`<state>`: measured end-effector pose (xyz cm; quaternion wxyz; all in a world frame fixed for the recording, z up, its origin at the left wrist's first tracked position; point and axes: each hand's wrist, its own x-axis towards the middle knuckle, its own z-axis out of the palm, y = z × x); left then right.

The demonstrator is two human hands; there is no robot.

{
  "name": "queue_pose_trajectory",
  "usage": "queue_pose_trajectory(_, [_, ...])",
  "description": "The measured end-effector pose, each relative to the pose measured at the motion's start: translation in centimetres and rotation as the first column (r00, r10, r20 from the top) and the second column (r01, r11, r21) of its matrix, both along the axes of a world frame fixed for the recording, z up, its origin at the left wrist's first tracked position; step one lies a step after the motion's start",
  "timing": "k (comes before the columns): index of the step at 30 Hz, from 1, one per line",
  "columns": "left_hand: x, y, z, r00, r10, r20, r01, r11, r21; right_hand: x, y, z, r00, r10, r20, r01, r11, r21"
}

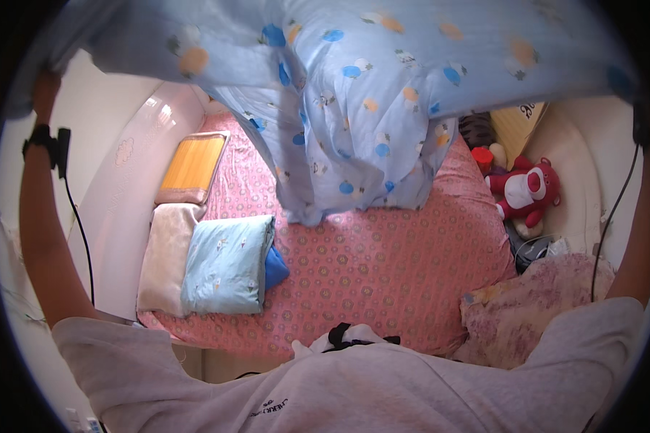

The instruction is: The person unfolds and spreads two blankets over a bed, smoothing the fabric by hand and pulling the edges to cover the surface.

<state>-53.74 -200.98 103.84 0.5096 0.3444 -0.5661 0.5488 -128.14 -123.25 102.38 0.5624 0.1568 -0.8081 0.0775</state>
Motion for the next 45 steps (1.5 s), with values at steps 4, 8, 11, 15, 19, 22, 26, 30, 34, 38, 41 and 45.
queue_pose_trajectory(4, [0.1, 1.3, -9.6, 0.986, -0.057, 0.156, -0.006, 0.927, 0.374, 0.2, 3.4, -8.0, 0.947, -0.321, 0.009, 0.302, 0.9, 0.313])
queue_pose_trajectory(8, [-4.4, 7.7, -21.9, 0.846, -0.517, 0.128, 0.142, 0.451, 0.881, 4.3, 2.7, -20.4, 0.942, -0.308, 0.136, 0.182, 0.806, 0.562])
queue_pose_trajectory(11, [-8.6, 14.4, -29.7, 0.73, -0.683, 0.02, -0.033, -0.006, 0.999, 5.3, 0.2, -34.1, 0.693, -0.221, 0.686, -0.114, 0.906, 0.407])
queue_pose_trajectory(15, [-12.8, 22.5, -40.9, 0.597, -0.794, 0.117, -0.378, -0.149, 0.914, 14.2, -7.8, -51.8, -0.31, 0.406, 0.859, 0.292, 0.901, -0.321])
queue_pose_trajectory(19, [-17.2, 31.0, -45.8, 0.589, -0.808, -0.022, -0.4, -0.316, 0.86, 29.5, -18.6, -55.3, -0.818, 0.483, 0.312, 0.267, 0.799, -0.539])
queue_pose_trajectory(22, [-20.6, 36.4, -49.2, 0.502, -0.851, -0.152, -0.361, -0.366, 0.858, 34.2, -23.4, -58.3, -0.9, 0.4, -0.171, 0.429, 0.751, -0.502])
queue_pose_trajectory(26, [-19.9, 42.2, -50.2, 0.539, -0.735, -0.41, -0.258, -0.608, 0.751, 40.0, -28.9, -59.6, -0.621, 0.315, -0.718, 0.7, 0.635, -0.327])
queue_pose_trajectory(30, [-18.8, 44.4, -52.1, 0.7, -0.54, -0.468, -0.168, -0.761, 0.627, 37.4, -32.6, -64.4, -0.494, 0.75, -0.439, 0.863, 0.364, -0.35])
queue_pose_trajectory(34, [-13.4, 43.7, -57.0, 0.794, 0.242, -0.557, 0.365, -0.923, 0.12, 40.2, -34.8, -61.1, -0.46, 0.768, -0.447, 0.887, 0.424, -0.185])
queue_pose_trajectory(38, [-10.9, 43.6, -59.2, 0.737, 0.658, -0.156, 0.338, -0.558, -0.758, 44.5, -33.5, -57.2, -0.501, 0.655, -0.566, 0.842, 0.52, -0.143])
queue_pose_trajectory(41, [-12.8, 44.3, -57.4, 0.66, 0.72, -0.216, 0.088, -0.36, -0.929, 46.5, -31.4, -54.2, -0.46, 0.65, -0.605, 0.876, 0.442, -0.192])
queue_pose_trajectory(45, [-14.1, 45.3, -54.2, 0.503, 0.843, -0.191, -0.018, -0.211, -0.977, 47.8, -28.2, -50.0, -0.467, 0.617, -0.633, 0.88, 0.396, -0.263])
